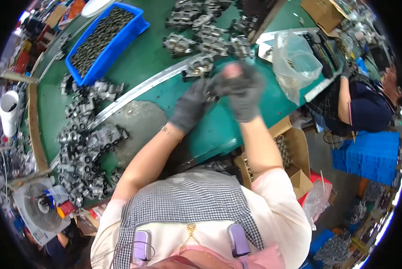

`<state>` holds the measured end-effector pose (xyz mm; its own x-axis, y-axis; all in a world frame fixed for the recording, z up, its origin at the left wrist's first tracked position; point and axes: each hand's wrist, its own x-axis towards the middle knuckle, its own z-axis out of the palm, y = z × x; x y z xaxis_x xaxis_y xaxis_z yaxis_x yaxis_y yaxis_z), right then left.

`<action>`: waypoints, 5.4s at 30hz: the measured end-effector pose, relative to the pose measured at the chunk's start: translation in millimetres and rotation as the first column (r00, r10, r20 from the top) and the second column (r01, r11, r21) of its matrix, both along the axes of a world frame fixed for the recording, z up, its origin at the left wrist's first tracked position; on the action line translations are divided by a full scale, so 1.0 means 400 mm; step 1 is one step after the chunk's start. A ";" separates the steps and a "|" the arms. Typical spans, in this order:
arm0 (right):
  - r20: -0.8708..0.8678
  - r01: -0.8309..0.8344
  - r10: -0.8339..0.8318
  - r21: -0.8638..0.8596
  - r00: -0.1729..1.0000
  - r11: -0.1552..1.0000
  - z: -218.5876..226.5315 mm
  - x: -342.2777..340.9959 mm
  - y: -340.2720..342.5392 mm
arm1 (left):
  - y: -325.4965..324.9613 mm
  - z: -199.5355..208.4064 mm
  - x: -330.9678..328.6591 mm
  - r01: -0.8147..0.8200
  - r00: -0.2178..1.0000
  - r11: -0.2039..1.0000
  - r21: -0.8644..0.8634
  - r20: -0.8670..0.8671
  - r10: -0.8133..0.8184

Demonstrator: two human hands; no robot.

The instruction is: Assembling and inspecting small metal components on a factory production line.

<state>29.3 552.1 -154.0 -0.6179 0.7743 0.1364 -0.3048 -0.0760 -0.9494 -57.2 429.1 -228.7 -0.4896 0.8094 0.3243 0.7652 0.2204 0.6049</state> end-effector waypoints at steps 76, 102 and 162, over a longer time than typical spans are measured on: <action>0.224 -0.048 -0.061 0.453 0.973 0.890 0.084 -0.034 -0.031 | -0.051 0.010 0.051 0.220 0.961 0.973 -0.071 -0.156 -0.229; -0.314 -0.178 0.161 -0.025 0.936 0.984 0.074 0.033 -0.046 | -0.014 -0.053 0.023 0.148 0.988 0.987 -0.068 0.054 -0.145; 0.942 -0.657 -0.237 0.335 0.237 0.675 0.016 0.102 -0.085 | -0.132 -0.035 0.056 0.091 0.996 0.996 0.006 -0.020 -0.091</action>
